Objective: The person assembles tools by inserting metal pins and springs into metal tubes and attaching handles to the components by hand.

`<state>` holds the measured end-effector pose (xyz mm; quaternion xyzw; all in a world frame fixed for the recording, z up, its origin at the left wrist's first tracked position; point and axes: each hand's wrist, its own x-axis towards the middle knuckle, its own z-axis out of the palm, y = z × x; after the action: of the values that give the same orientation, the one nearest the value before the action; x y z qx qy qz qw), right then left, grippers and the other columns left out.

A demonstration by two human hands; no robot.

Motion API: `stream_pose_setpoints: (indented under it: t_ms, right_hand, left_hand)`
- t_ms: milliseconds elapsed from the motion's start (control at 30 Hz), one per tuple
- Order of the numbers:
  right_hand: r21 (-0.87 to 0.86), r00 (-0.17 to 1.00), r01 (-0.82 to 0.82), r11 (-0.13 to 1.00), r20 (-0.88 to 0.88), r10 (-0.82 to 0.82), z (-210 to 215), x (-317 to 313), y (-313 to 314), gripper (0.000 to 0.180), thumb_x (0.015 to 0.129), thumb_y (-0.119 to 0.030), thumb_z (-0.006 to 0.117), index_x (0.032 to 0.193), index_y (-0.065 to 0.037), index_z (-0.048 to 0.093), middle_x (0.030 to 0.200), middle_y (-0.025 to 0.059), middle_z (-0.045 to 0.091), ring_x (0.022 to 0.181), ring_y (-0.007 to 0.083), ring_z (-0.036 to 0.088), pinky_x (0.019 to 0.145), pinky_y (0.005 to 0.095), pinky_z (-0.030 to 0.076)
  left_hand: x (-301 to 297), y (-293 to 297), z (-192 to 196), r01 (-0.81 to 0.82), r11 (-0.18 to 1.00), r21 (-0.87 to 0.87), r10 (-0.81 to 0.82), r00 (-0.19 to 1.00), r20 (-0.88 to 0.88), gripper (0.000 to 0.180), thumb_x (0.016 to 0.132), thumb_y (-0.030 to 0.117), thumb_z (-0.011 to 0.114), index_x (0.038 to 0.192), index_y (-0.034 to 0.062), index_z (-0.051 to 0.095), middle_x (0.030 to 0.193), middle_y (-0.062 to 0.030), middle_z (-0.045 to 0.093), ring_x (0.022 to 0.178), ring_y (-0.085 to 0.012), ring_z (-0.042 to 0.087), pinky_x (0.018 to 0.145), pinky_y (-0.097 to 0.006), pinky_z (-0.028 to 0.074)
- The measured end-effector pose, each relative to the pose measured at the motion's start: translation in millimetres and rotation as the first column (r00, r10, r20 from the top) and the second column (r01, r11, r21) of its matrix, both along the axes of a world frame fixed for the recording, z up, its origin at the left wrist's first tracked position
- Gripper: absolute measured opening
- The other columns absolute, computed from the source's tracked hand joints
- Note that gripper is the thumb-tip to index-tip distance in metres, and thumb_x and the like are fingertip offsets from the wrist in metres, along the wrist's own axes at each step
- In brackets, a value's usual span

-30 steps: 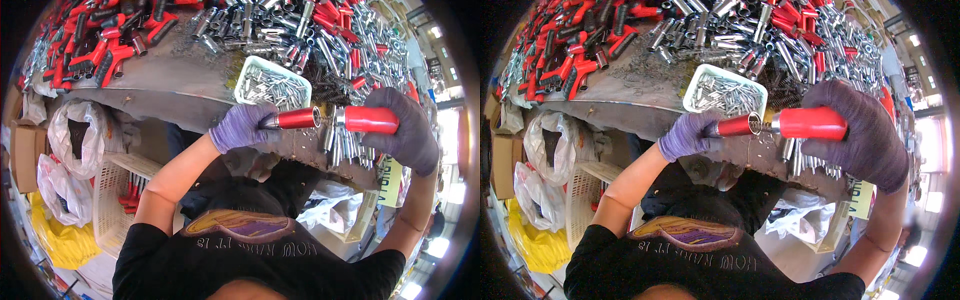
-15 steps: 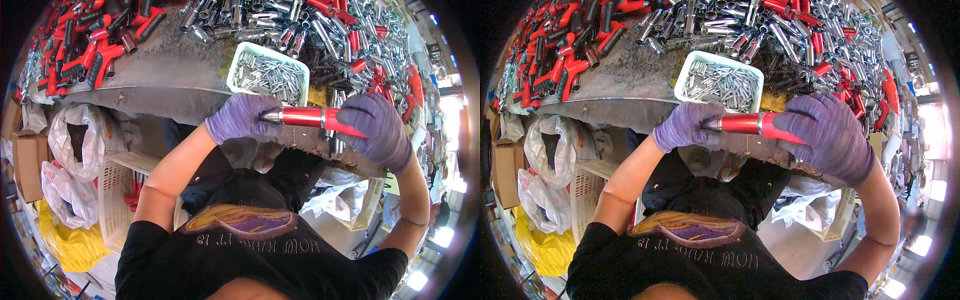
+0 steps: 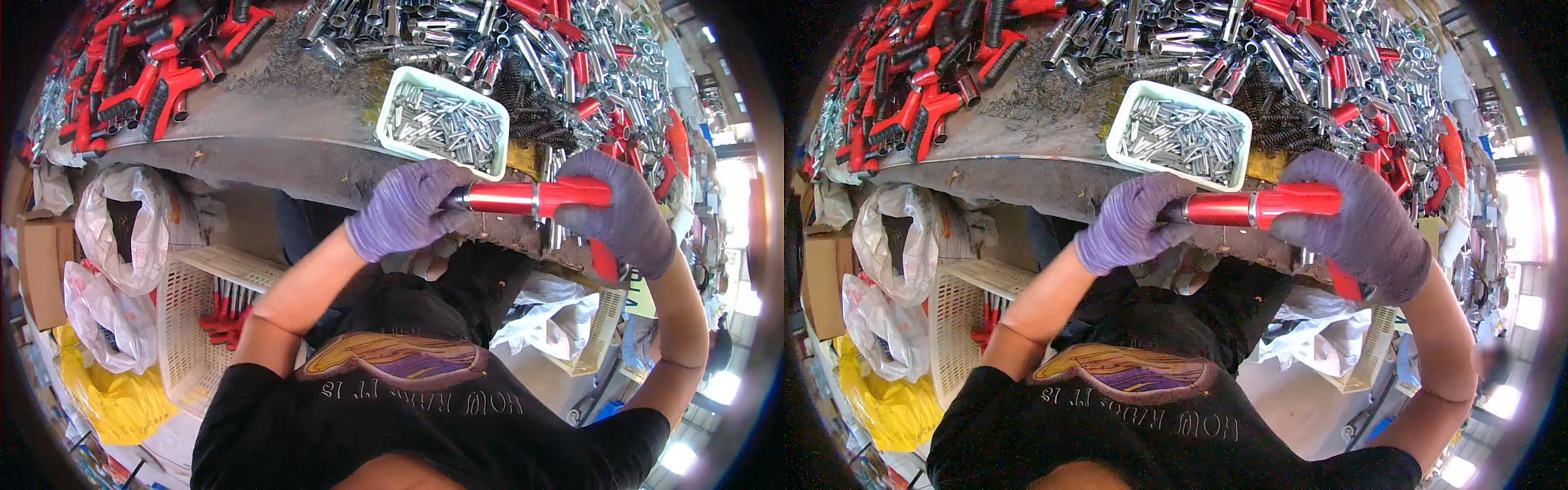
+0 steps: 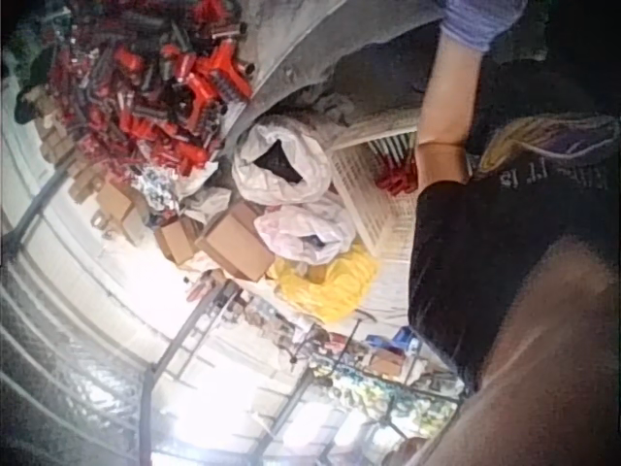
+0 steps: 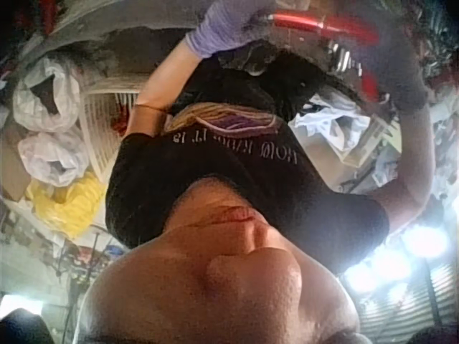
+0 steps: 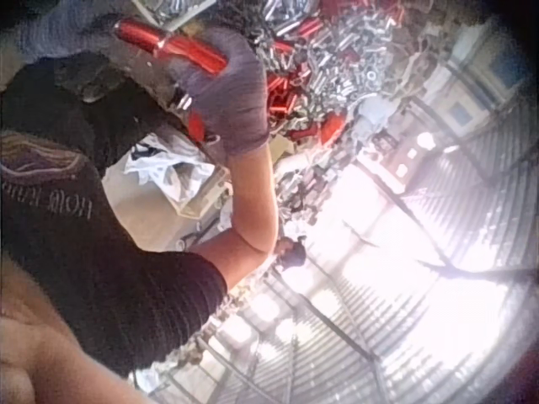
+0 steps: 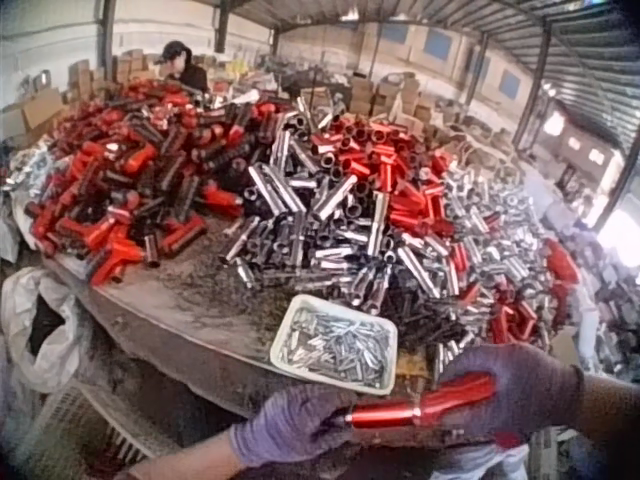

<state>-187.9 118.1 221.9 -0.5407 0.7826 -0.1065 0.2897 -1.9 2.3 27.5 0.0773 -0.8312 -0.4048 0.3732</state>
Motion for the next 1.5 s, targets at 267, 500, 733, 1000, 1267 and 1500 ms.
stream_pose_setpoints:
  t_ms: [267, 500, 733, 1000, 1267, 1500]
  right_hand:
    - [0.005, 0.986, -0.134, 0.991, -0.100, 0.134, 14, 21, -9, 0.037, 0.069, -0.026, 0.076, 0.097, -0.006, 0.062, 0.083, 0.0111, 0.065, 0.077, 0.0210, 0.066, 0.072, 0.0321, 0.051]
    - [-0.060, 0.996, -0.084, 0.995, -0.032, 0.083, 1, 11, -5, 0.035, 0.071, -0.022, 0.075, 0.098, -0.005, 0.062, 0.084, 0.0133, 0.065, 0.079, 0.0235, 0.066, 0.073, 0.0334, 0.051]
    - [-0.046, 0.997, -0.060, 0.997, -0.060, 0.057, 7, 16, -10, 0.036, 0.071, -0.016, 0.074, 0.101, -0.001, 0.059, 0.086, 0.0087, 0.063, 0.078, 0.0141, 0.061, 0.073, 0.0301, 0.050]
    - [-0.040, 0.964, -0.232, 0.972, -0.140, 0.224, 1, 13, -5, 0.033, 0.072, -0.025, 0.072, 0.097, -0.007, 0.063, 0.083, 0.0153, 0.064, 0.080, 0.0330, 0.064, 0.071, 0.0383, 0.050]
    - [-0.050, 0.747, -0.582, 0.812, -0.426, 0.510, 0, 16, 1, 0.038, 0.071, -0.029, 0.075, 0.098, -0.006, 0.062, 0.086, 0.0107, 0.065, 0.074, 0.0306, 0.063, 0.068, 0.0366, 0.051]
    - [0.051, 0.880, 0.302, 0.952, 0.369, -0.299, -59, -7, 47, 0.042, 0.075, -0.025, 0.075, 0.105, -0.001, 0.058, 0.083, 0.0097, 0.064, 0.069, 0.0161, 0.063, 0.061, 0.0271, 0.050]
  left_hand:
    - [0, -1, 2, -0.101, 0.993, 0.068, 0.098, 0.994, 0.045, 0.041, 0.070, 0.025, 0.076, 0.100, 0.0069, 0.056, 0.085, -0.0104, 0.057, 0.070, -0.0263, 0.060, 0.065, -0.035, 0.050]
    - [-5, -15, 0, 0.010, 0.999, -0.044, 0.006, 0.936, 0.351, 0.035, 0.064, 0.024, 0.078, 0.090, 0.0094, 0.059, 0.073, -0.0089, 0.059, 0.071, -0.0305, 0.061, 0.063, -0.037, 0.049]
    - [0, -11, -7, -0.185, 0.974, -0.129, 0.211, 0.951, 0.225, 0.044, 0.068, 0.032, 0.076, 0.103, 0.0097, 0.059, 0.084, -0.0101, 0.064, 0.077, -0.0301, 0.064, 0.067, -0.038, 0.051]
    - [11, 4, -13, -0.060, 0.997, -0.042, 0.057, 0.996, -0.071, 0.041, 0.080, 0.027, 0.065, 0.114, 0.0073, 0.056, 0.097, -0.0148, 0.062, 0.085, -0.0336, 0.061, 0.072, -0.041, 0.050]
    - [10, -25, 12, 0.244, 0.965, 0.097, -0.263, 0.901, 0.345, 0.044, 0.073, 0.036, 0.073, 0.105, 0.0095, 0.059, 0.092, -0.0121, 0.064, 0.083, -0.0320, 0.064, 0.072, -0.039, 0.051]
    - [-3, 2, -1, 0.070, 0.956, -0.285, 0.103, 0.830, 0.548, 0.031, 0.071, 0.033, 0.070, 0.093, 0.0133, 0.059, 0.082, -0.0085, 0.062, 0.075, -0.0288, 0.063, 0.061, -0.041, 0.048]
